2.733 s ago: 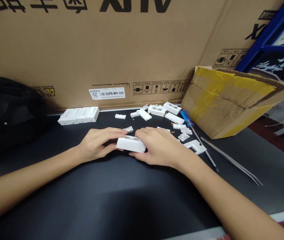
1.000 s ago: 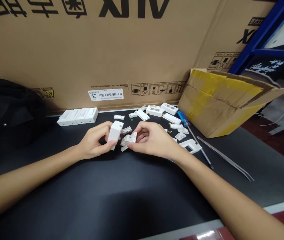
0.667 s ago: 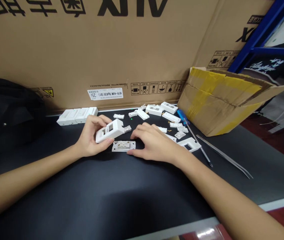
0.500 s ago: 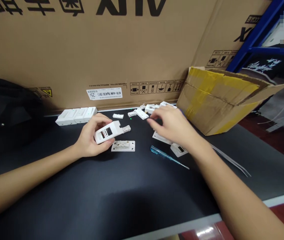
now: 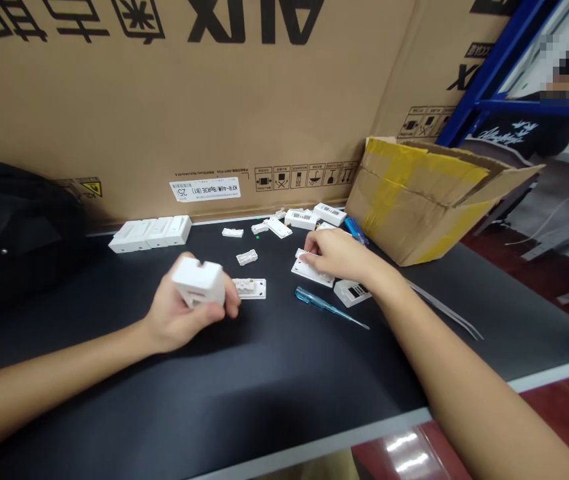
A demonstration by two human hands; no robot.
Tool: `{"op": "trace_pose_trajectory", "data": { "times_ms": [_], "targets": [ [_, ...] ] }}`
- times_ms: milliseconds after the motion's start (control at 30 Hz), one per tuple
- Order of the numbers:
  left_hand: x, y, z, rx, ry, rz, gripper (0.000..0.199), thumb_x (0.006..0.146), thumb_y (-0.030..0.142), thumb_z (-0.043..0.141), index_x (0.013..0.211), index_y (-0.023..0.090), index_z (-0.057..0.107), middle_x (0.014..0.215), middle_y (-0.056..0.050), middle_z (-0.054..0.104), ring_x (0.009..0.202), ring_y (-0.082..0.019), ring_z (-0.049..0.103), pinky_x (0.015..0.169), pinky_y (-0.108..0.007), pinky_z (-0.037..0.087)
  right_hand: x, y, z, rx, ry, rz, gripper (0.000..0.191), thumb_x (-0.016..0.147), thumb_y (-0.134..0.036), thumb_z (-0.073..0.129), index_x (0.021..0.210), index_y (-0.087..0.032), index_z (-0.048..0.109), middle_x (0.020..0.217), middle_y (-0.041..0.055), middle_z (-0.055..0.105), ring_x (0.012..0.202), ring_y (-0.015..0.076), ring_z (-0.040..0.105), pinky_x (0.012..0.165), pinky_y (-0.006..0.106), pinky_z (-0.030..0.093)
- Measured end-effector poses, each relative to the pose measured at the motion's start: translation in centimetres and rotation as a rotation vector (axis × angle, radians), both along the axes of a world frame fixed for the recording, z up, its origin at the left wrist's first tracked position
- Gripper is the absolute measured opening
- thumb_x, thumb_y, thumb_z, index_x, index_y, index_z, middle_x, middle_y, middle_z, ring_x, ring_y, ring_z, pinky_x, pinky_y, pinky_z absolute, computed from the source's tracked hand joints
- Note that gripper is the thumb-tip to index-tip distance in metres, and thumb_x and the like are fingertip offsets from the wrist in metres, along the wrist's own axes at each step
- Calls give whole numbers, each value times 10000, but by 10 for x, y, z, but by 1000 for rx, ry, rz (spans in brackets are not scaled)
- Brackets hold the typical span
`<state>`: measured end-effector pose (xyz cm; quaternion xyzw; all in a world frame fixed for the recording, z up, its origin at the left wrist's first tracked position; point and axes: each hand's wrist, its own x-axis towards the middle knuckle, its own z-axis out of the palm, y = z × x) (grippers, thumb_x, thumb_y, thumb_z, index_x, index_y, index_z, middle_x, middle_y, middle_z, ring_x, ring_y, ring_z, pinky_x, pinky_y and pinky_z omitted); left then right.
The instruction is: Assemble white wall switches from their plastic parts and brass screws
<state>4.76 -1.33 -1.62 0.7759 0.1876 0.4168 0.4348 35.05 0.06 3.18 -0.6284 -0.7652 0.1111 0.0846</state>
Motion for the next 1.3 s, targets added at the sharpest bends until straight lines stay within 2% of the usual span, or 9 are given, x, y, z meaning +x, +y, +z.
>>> {"op": "trace_pose_trajectory", "data": {
  "times_ms": [133, 333, 433, 567, 700, 933, 1100, 1200, 1300],
  "targets": [
    [7, -18, 6, 63, 91, -287, 354, 949, 486, 681, 963, 202, 469, 700, 8, 660, 518, -95, 534, 496, -226, 379, -3, 1, -4, 46, 12, 4, 173, 872, -356, 608, 892, -187, 638, 797, 61, 719, 703, 199, 633, 641, 317, 437],
    [11, -10, 19, -237, 190, -319, 318, 1072, 516, 425, 1004, 206, 438, 732, 4, 635, 572, -100, 507, 567, -226, 412, -13, -5, 4, 231, 82, 4, 205, 920, -378, 540, 836, -201, 600, 722, 44, 658, 636, 186, 563, 626, 337, 406],
    [11, -5, 18, -378, 167, -364, 346, 1052, 553, 452, 1046, 207, 443, 773, -1, 616, 611, -108, 500, 571, -227, 416, -19, -11, 8, 290, 324, -27, 178, 936, -390, 556, 883, -220, 541, 751, 36, 688, 595, 164, 558, 589, 326, 420],
    [12, -1, 14, -504, 64, -453, 331, 1020, 518, 536, 1110, 205, 479, 916, -32, 623, 628, -102, 530, 558, -232, 420, -28, -14, 5, 107, 764, 32, 231, 912, -384, 631, 938, -239, 452, 894, 54, 750, 632, 167, 660, 562, 308, 485],
    [14, 1, 17, -550, 82, -444, 313, 1017, 444, 587, 1153, 198, 450, 1075, -88, 677, 663, -105, 634, 590, -238, 461, -36, -16, 4, 35, 894, 50, 284, 844, -262, 673, 836, -249, 390, 805, 29, 740, 707, 165, 664, 626, 302, 500],
    [16, 6, 14, -612, 47, -392, 341, 989, 429, 656, 1060, 207, 407, 934, -46, 719, 601, -105, 656, 549, -220, 451, -37, -16, 4, 103, 883, 59, 418, 817, -275, 725, 729, -249, 318, 633, -80, 410, 534, 94, 360, 519, 282, 302],
    [19, 11, 7, -630, -101, -410, 316, 1037, 505, 528, 1088, 204, 445, 976, -43, 679, 627, -110, 647, 557, -236, 443, -37, -17, 2, -21, 1061, 139, 346, 889, -408, 730, 775, -231, 456, 707, -38, 547, 605, 113, 462, 551, 275, 371],
    [19, 11, 9, -672, -145, -409, 305, 1007, 471, 574, 1099, 202, 464, 1042, -60, 665, 691, -144, 679, 607, -265, 495, -38, -19, 5, -69, 1088, 154, 299, 864, -397, 784, 973, -233, 559, 780, -10, 666, 680, 129, 561, 548, 245, 395],
    [19, 11, 9, -695, -160, -393, 307, 984, 436, 619, 1123, 207, 470, 1127, -79, 662, 788, -195, 735, 669, -300, 545, -39, -21, 6, -99, 1089, 178, 454, 857, -388, 805, 1232, -245, 592, 827, 5, 700, 712, 138, 610, 505, 219, 414]
  ]
}}
